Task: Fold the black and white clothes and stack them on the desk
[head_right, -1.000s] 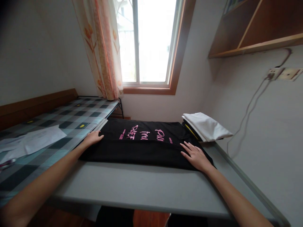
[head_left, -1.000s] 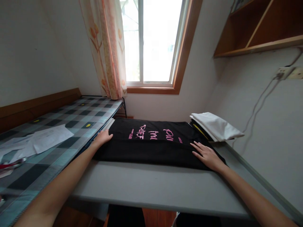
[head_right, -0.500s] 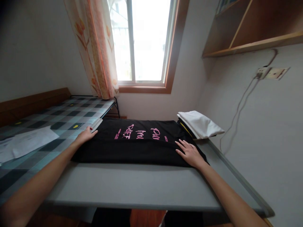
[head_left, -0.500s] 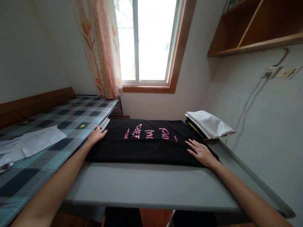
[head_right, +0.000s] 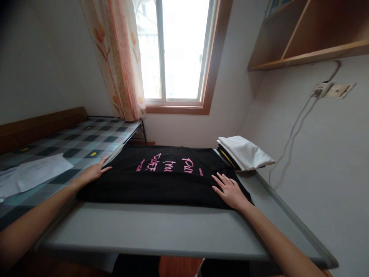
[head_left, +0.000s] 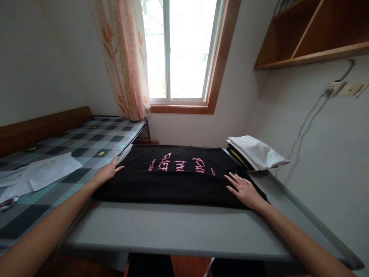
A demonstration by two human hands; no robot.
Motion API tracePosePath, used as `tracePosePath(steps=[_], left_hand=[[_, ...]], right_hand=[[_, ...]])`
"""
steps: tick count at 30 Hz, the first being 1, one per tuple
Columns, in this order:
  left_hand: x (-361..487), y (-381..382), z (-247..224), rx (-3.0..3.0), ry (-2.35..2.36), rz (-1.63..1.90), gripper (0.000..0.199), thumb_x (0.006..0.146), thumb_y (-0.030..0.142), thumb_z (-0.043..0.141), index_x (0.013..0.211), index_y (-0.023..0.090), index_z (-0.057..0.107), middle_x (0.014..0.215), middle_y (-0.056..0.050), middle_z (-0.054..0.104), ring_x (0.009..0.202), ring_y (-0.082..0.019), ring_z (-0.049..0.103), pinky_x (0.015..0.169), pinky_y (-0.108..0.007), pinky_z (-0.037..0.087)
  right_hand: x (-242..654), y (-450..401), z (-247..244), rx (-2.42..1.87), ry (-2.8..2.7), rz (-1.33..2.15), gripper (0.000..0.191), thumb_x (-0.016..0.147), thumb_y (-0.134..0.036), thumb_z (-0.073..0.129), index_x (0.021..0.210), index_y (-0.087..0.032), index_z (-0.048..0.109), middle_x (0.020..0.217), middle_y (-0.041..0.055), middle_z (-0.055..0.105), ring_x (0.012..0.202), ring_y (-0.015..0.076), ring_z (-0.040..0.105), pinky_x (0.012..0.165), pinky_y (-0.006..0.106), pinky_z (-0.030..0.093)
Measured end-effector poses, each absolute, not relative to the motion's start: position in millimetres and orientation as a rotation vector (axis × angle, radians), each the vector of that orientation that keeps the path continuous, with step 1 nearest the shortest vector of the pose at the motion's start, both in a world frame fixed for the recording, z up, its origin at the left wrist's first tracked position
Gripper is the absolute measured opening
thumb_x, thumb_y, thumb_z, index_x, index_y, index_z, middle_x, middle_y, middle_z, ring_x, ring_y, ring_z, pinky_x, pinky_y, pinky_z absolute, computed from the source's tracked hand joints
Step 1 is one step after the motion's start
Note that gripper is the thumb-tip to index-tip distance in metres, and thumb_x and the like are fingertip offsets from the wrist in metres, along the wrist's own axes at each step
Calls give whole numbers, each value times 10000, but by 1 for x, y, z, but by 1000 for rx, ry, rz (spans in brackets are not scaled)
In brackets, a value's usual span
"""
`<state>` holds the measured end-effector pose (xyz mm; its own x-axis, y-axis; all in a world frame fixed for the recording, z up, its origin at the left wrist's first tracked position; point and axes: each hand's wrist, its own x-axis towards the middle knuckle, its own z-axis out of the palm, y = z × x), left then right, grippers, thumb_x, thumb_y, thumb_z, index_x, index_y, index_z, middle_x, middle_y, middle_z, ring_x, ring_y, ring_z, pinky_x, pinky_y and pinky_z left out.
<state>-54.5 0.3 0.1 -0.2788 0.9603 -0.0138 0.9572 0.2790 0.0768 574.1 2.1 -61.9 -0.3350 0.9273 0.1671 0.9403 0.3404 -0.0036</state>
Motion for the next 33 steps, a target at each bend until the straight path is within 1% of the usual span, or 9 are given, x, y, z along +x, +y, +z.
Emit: tracePosePath(steps=[3, 7, 9, 12, 14, 18, 21, 27, 33], left_hand=[[-55, -13, 6, 1874, 2541, -23, 683, 926, 577, 293, 1465, 164, 366, 1108, -209, 682, 996, -379, 660, 790, -425, 496], [-39, -13, 12, 2205, 2566, 82, 596, 930, 545, 335, 1341, 163, 537, 1173, -197, 637, 1075, -365, 613, 882, -452, 474], [-21, -5, 12, 2381, 2372, 203, 552, 938, 529, 347, 1297, 177, 575, 1206, -166, 622, 1110, -323, 596, 928, -427, 460], [18, 14, 5, 2517, 1971, 328, 529, 965, 522, 296, 1282, 220, 593, 1260, -114, 602, 1114, -255, 600, 953, -378, 460], [45, 27, -4, 2571, 1775, 399, 522, 965, 538, 306, 1288, 245, 593, 1313, -95, 579, 1183, -245, 566, 1005, -380, 435], [87, 46, -26, 2610, 1612, 430, 505, 943, 564, 383, 1327, 291, 563, 1412, -70, 523, 1376, -276, 385, 1118, -465, 319], [99, 51, -36, 2597, 1550, 423, 519, 942, 562, 398, 1382, 309, 505, 1496, -60, 434, 1422, -278, 312, 1149, -500, 251], [99, 47, -40, 2567, 1543, 406, 547, 947, 570, 375, 1444, 344, 413, 1548, -19, 351, 1445, -261, 263, 1176, -489, 198], [101, 46, -39, 2559, 1565, 414, 534, 944, 555, 399, 1436, 351, 422, 1538, -8, 370, 1438, -256, 281, 1179, -489, 200]], right_hand=[[572, -2, -59, -1668, -2479, -129, 642, 922, -633, 312, 1444, -283, 444, 1515, 60, 399, 1384, 271, 377, 1103, 458, 341], [566, 13, -38, -1601, -2442, -100, 558, 933, -611, 325, 1252, -276, 636, 1340, 63, 597, 1243, 267, 535, 1038, 446, 411], [558, 29, -23, -1573, -2388, -120, 512, 951, -559, 325, 1133, -253, 693, 1238, 68, 658, 1151, 261, 594, 990, 429, 445], [540, 61, -5, -1565, -2336, -179, 435, 952, -481, 383, 1070, -214, 704, 1171, 89, 677, 1056, 260, 628, 938, 409, 465], [528, 85, 1, -1606, -2323, -197, 388, 943, -435, 423, 1067, -197, 703, 1155, 100, 677, 1035, 263, 632, 921, 397, 466], [512, 134, 3, -1736, -2324, -119, 378, 940, -409, 436, 1099, -179, 691, 1153, 121, 674, 1056, 271, 624, 916, 377, 458], [509, 166, -2, -1839, -2316, -27, 409, 946, -430, 420, 1140, -173, 673, 1172, 134, 665, 1068, 273, 620, 921, 375, 451], [513, 212, -13, -2027, -2235, -47, 460, 948, -468, 409, 1267, -199, 602, 1316, 155, 566, 1211, 311, 519, 986, 433, 401], [521, 253, -15, -2206, -2172, 28, 549, 957, -546, 307, 1311, -217, 568, 1324, 175, 545, 1223, 342, 501, 985, 489, 382]])
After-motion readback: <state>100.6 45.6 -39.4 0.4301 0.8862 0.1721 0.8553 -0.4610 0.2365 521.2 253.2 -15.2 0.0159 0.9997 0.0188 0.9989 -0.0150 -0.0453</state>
